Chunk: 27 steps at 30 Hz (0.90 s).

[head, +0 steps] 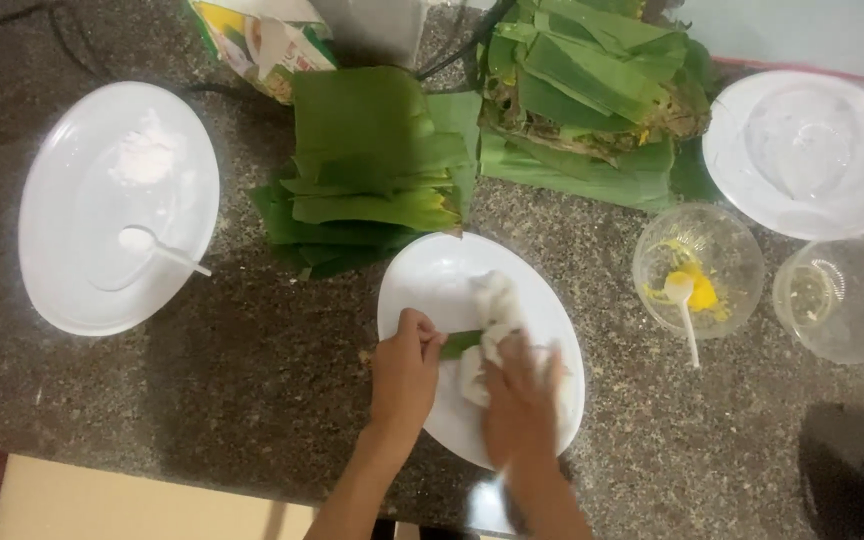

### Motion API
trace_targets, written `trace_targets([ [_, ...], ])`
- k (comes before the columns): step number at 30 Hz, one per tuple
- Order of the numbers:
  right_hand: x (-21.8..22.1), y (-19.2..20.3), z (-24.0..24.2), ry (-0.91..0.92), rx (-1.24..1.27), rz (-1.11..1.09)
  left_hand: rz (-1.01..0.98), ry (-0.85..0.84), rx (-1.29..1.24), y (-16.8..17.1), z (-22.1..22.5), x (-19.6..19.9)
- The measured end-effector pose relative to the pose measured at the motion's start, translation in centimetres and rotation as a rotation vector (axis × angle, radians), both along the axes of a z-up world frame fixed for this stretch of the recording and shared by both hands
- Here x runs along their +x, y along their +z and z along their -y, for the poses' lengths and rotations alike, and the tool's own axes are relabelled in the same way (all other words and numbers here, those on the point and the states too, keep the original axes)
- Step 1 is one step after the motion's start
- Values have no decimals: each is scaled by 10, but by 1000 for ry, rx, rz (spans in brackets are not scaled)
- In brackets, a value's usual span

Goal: Wiping and cleaning banana leaves with a cloth on a kitchen counter.

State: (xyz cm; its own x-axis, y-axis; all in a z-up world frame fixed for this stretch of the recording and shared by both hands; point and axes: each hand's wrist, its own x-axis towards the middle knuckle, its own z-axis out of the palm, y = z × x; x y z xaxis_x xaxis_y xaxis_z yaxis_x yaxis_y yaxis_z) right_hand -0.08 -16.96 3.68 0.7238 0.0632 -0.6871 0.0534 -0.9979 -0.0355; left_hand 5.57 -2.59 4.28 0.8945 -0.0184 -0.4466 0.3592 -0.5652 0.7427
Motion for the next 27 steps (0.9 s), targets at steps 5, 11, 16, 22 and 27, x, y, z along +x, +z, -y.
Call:
trace_targets([
  [5, -8, -4, 16, -237, -2, 313, -17, 6, -43, -1, -2, 1],
  [11, -9, -21, -12, 59, 645, 980, 15, -17, -27, -10, -1, 0],
  [16, -12, -35, 3, 119, 122, 532, -22, -33, -35, -2, -3, 5],
  [22, -11, -33, 20, -56, 63, 523, 8, -22, -60, -3, -10, 4],
  [27, -23, -55, 14, -228, 345, 849, -48, 163, -176, 26, -25, -3],
])
